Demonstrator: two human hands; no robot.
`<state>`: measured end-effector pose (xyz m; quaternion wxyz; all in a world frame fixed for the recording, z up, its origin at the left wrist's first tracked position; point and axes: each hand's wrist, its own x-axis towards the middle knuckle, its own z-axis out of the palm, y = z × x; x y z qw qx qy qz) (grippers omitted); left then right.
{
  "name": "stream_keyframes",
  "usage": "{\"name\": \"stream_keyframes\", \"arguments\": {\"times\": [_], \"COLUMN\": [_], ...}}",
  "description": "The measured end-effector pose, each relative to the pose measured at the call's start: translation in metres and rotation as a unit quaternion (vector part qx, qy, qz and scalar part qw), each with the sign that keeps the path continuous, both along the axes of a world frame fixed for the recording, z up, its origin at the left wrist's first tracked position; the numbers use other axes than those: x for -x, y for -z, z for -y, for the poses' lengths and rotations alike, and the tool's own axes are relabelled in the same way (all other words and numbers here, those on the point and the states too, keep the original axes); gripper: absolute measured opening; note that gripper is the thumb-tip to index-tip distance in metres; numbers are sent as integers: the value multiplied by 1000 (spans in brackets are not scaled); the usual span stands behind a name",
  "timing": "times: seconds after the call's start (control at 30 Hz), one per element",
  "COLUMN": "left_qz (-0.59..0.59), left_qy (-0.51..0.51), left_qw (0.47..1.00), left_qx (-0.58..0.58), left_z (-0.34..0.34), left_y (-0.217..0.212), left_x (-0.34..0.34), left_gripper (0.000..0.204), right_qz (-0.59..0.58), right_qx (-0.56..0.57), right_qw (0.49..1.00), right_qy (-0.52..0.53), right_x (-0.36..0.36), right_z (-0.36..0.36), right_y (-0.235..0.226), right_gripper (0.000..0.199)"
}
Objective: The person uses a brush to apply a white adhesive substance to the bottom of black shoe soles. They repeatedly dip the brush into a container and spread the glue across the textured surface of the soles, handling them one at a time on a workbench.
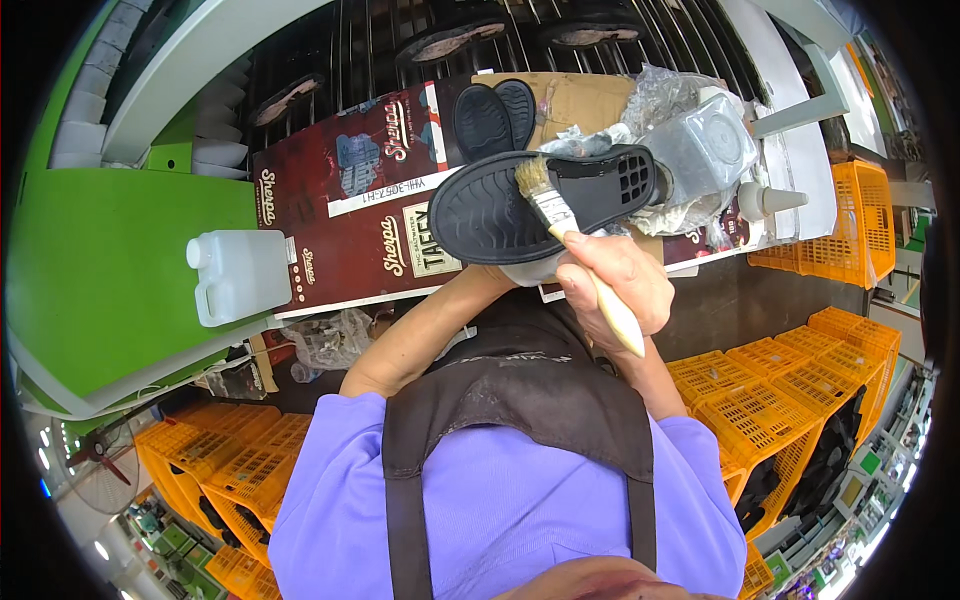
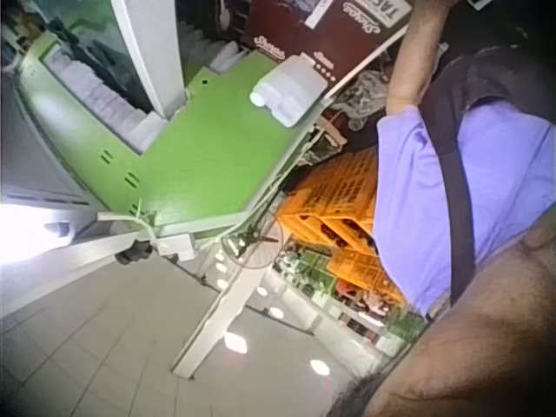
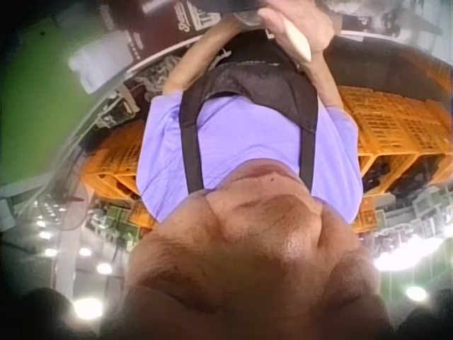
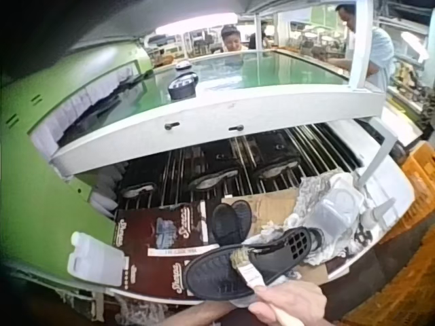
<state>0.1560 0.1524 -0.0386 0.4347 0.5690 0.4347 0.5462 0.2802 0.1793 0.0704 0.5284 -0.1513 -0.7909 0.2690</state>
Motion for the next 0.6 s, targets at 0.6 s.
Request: {"name": "stream_keyframes", "arguments": {"times": [0.6], "left_qz": [-213], "left_qy": [75], "left_qw": [974], "left_qx": [11], "left_z": [6], "left_y": [45], "left_x": [-9], "left_gripper": [21], "right_qz": [3], "right_qx": [41], "right_qw": [997], "right_qy": [-64], "right_x": [7], "right_z": [0], "right_y": [2], "right_gripper": [23]}}
